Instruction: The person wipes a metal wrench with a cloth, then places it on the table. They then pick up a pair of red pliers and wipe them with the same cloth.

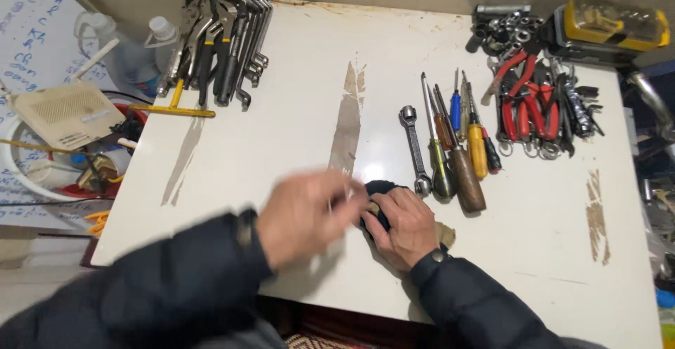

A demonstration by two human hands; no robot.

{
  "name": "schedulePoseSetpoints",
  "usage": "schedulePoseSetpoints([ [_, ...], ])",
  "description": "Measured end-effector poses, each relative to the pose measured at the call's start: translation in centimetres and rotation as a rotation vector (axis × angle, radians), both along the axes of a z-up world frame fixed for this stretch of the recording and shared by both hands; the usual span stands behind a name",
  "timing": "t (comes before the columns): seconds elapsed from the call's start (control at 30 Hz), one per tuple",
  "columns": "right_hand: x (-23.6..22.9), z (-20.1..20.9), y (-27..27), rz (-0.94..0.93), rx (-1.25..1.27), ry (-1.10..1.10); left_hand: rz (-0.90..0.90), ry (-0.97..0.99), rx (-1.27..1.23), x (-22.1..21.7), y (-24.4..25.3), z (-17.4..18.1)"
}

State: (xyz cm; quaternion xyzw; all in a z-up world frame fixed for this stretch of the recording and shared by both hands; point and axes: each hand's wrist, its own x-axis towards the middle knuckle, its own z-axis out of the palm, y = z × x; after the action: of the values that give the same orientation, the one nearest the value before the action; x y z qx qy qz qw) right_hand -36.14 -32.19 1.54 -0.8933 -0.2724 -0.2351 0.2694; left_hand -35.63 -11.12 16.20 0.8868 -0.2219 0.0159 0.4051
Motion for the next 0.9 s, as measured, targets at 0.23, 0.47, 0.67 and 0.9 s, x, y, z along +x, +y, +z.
schedulePoseSetpoints([
  [0.23,-0.5,1.7,0.2,0.041,0.025,0.078,-0.072,0.099,-0.194,-9.7,-2.6,-1.1],
  [0.47,-0.1,1.7,-1.3,0.152,-0.022,0.276,0.069,-0.358,-0.005,-9.2,-2.9,-4.2],
  [0.67,-1.6,7.1,-2.6,0.262,-0.266,0.546,0.091,-0.670,-0.011,-8.4,-2.5,-3.6],
  [0.9,-2.3,7.0,-7.0,0.240,-0.289,0.066,0.120,-0.810,-0.007,-6.0,0.1,-4.7],
])
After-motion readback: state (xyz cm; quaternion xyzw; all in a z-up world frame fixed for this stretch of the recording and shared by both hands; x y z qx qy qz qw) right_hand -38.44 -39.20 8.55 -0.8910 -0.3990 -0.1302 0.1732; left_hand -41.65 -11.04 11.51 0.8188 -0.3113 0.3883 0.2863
